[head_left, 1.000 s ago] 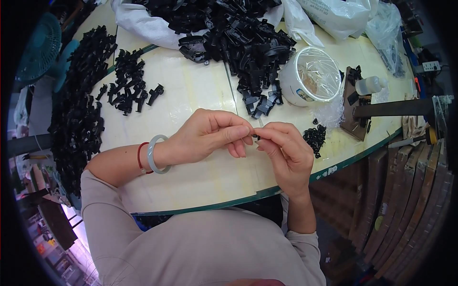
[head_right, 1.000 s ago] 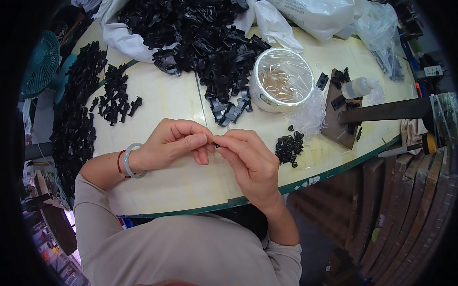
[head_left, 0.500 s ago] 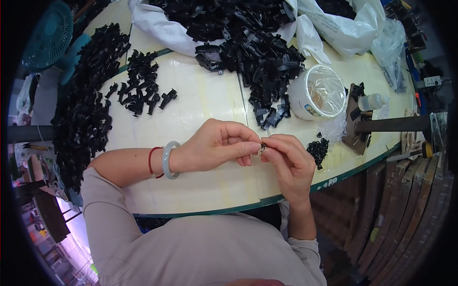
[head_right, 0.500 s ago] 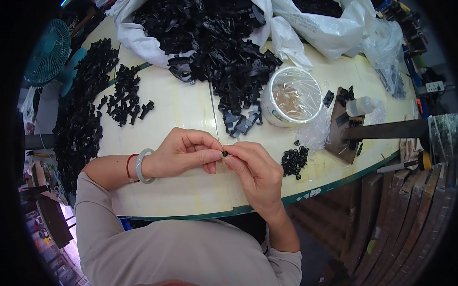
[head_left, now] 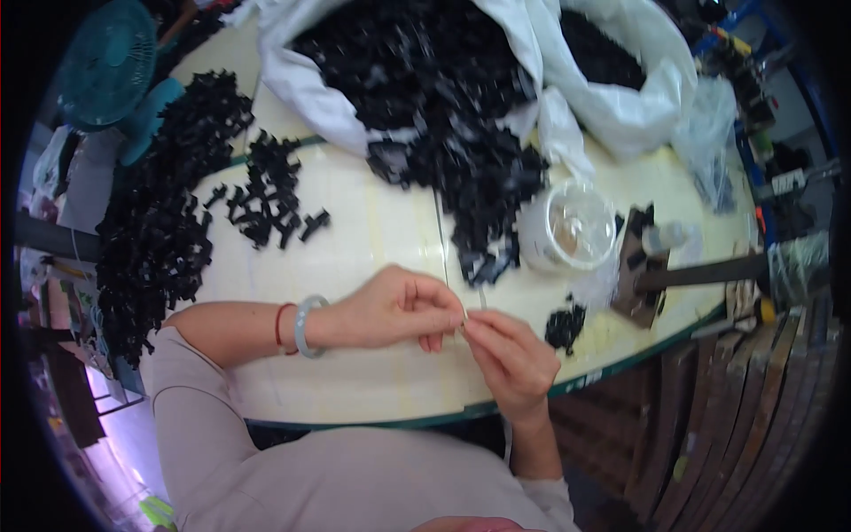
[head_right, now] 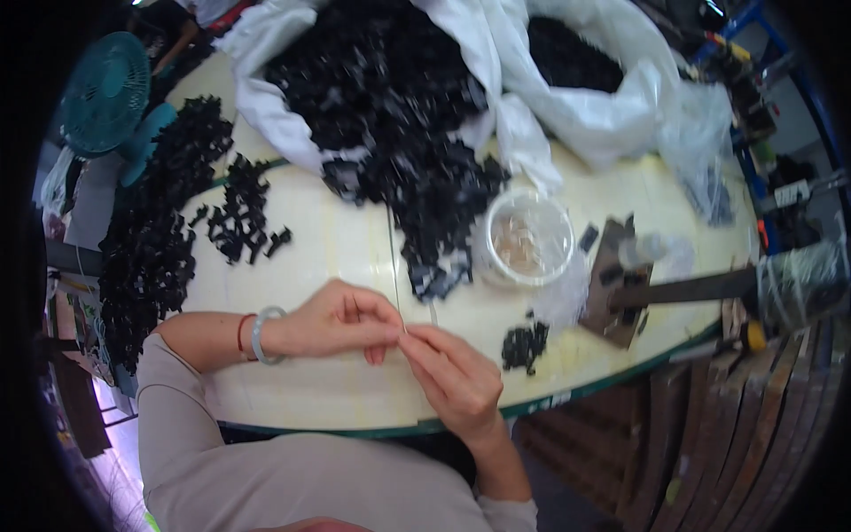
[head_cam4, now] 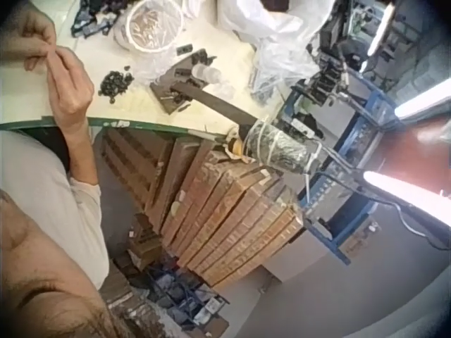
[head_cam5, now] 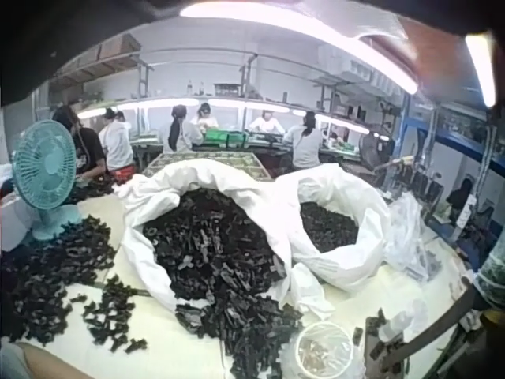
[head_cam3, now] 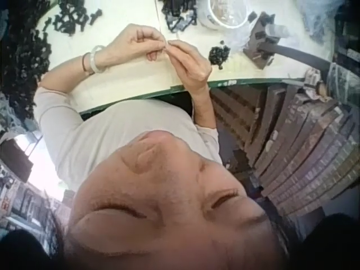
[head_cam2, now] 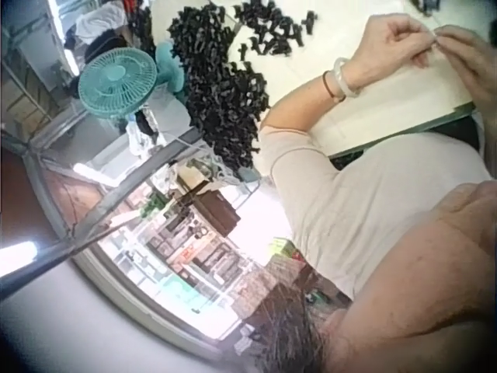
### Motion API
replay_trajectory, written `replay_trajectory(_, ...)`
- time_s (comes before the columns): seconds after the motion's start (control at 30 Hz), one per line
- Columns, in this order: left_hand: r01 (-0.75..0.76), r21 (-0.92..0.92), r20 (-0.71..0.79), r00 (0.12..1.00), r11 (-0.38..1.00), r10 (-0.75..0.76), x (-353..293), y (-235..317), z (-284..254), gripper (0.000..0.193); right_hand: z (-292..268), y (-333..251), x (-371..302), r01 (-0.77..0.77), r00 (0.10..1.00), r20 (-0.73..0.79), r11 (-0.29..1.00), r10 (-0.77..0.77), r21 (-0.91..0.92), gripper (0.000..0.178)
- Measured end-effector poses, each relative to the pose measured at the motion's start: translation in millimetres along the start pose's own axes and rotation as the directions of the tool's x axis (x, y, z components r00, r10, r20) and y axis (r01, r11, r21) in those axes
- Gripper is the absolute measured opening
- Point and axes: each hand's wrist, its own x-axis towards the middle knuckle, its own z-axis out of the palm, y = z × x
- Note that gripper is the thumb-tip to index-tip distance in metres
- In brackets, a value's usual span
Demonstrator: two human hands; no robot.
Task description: The person assembles small black plastic industrial components by hand at a workbench.
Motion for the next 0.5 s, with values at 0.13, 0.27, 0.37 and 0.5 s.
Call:
replay_trajectory(0.13,-0.041,-0.021,0.036,0.998,0.999,0.042,-1.8,-2.0,-0.6,0.021,1.2,-8.0,-3.5,-0.039,0.999,-0.007,0.999,0.039,-0.029,0.023)
replay_trajectory(0.27,-0.055,-0.005,0.161,0.985,0.998,0.055,9.6,-15.0,3.3,0.024,1.7,-6.2,-24.9,0.003,0.995,-0.099,0.984,-0.021,-0.177,0.026)
replay_trajectory(0.37,-0.491,0.491,0.097,0.852,0.720,0.515,2.8,-9.4,1.3,0.023,-2.6,-5.0,-23.5,0.038,0.999,0.002,0.994,-0.038,-0.101,0.022)
replay_trajectory(0.5,-0.402,0.911,0.301,0.484,-0.097,0.822,16.8,-1.2,-15.4,0.033,2.1,1.1,-21.2,-0.006,0.990,-0.140,0.997,-0.005,-0.073,0.017)
